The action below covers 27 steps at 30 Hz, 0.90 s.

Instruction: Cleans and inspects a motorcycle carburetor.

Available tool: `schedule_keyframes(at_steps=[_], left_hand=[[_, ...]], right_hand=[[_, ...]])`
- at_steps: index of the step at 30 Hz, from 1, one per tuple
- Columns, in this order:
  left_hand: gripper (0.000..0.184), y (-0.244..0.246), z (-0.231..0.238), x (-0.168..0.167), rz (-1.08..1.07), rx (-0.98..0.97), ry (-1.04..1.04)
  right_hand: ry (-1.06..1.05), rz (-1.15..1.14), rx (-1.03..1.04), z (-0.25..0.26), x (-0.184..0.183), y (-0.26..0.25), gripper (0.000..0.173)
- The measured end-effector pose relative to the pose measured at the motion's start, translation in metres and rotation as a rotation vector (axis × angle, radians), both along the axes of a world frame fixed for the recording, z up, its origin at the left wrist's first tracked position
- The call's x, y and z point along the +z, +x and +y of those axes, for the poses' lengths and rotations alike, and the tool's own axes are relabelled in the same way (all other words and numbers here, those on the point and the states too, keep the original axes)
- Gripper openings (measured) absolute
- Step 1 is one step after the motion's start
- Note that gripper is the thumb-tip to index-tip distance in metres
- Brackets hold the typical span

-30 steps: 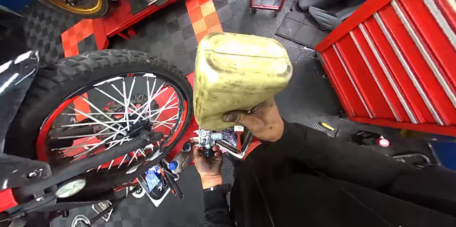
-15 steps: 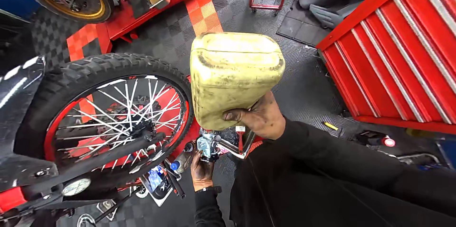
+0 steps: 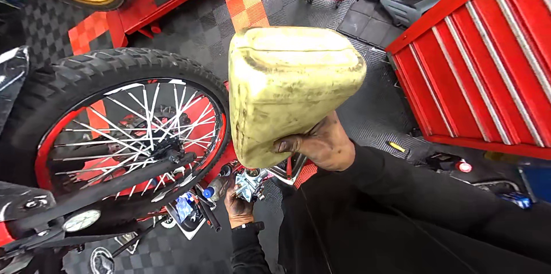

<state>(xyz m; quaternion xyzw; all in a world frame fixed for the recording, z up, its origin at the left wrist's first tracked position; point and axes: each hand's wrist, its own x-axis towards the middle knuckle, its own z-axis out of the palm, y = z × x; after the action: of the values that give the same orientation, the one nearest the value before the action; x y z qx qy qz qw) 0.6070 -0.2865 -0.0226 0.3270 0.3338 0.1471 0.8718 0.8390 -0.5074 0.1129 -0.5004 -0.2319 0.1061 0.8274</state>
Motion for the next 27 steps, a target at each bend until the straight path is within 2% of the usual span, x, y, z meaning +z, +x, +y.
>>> schedule_keyframes(at_steps=[3,6,8,11,13,15,18,21,24,27], left_hand=[[0.025,0.001,0.0,0.003,0.009,0.011,-0.002],[0.026,0.002,0.0,0.003,0.007,0.011,-0.035],[0.03,0.001,-0.001,0.004,0.026,0.012,-0.049],[0.043,0.001,-0.003,0.008,0.066,-0.012,-0.03],[0.052,0.002,-0.006,0.012,0.118,-0.014,-0.03],[0.064,0.007,-0.008,0.017,0.217,-0.014,-0.005],[0.08,0.021,-0.007,0.024,0.383,-0.159,0.23],[0.067,0.04,-0.007,0.026,0.574,-0.397,0.703],[0.077,0.044,-0.011,0.019,0.631,-0.507,1.054],[0.091,0.045,-0.013,0.013,0.612,-0.528,1.269]], right_hand=[[-0.001,-0.004,-0.006,-0.001,-0.001,-0.001,0.065],[-0.09,0.112,-0.156,0.004,-0.022,-0.003,0.068],[-0.161,0.372,-0.301,0.009,-0.058,-0.006,0.073],[-0.17,0.93,-0.463,0.01,-0.136,-0.008,0.073],[-0.2,1.206,-0.468,0.005,-0.185,-0.007,0.068],[-0.204,1.358,-0.459,0.003,-0.224,-0.004,0.066],[-0.184,1.398,-0.426,0.009,-0.261,0.011,0.068],[-0.154,1.416,-0.319,0.015,-0.273,0.031,0.066],[-0.138,1.46,-0.21,0.022,-0.288,0.048,0.062],[-0.123,1.516,-0.238,0.029,-0.306,0.058,0.06]])
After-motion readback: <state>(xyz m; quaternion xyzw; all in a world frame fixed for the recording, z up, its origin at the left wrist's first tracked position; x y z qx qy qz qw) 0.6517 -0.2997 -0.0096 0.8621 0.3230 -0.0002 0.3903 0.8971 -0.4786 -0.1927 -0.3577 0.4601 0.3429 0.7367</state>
